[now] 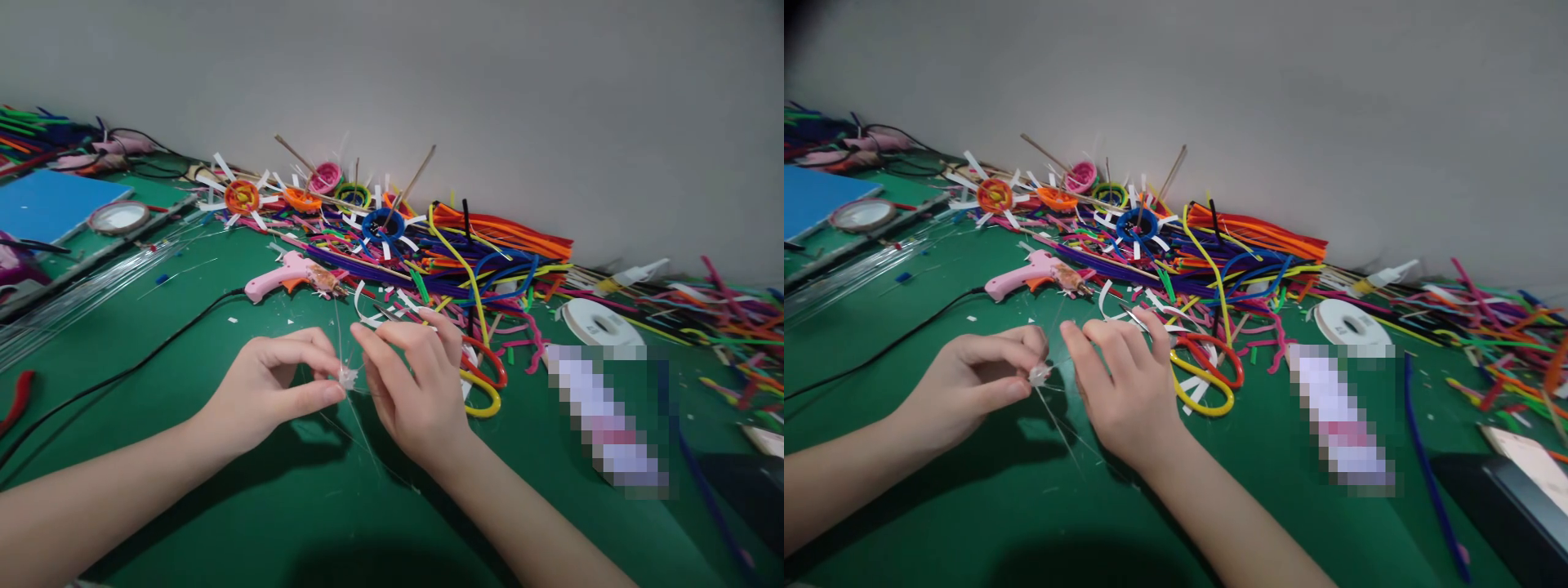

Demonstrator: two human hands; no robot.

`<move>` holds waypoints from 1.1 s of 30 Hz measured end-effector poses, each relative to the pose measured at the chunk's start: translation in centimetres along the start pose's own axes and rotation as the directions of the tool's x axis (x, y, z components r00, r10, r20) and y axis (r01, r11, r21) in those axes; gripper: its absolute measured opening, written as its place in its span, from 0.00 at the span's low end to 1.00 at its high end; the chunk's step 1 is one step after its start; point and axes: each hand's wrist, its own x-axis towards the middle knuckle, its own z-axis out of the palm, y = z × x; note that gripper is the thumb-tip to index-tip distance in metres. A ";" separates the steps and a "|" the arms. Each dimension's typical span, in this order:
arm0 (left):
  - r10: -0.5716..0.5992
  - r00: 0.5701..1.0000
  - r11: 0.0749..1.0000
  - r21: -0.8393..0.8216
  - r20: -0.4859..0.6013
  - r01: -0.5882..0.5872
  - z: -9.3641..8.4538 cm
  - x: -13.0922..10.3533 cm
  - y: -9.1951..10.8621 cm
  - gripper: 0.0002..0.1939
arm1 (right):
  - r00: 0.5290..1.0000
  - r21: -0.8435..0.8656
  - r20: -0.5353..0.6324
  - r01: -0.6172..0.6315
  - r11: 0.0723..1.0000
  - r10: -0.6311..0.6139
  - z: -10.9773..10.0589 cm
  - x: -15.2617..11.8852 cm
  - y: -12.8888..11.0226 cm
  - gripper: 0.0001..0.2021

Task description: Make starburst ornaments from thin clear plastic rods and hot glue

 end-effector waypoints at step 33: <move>-0.235 0.969 0.904 -0.384 -0.077 0.189 -0.7 0.6 0.0 0.05 | 0.992 0.246 0.123 -0.004 0.969 -0.027 -0.6 0.4 -0.4 0.19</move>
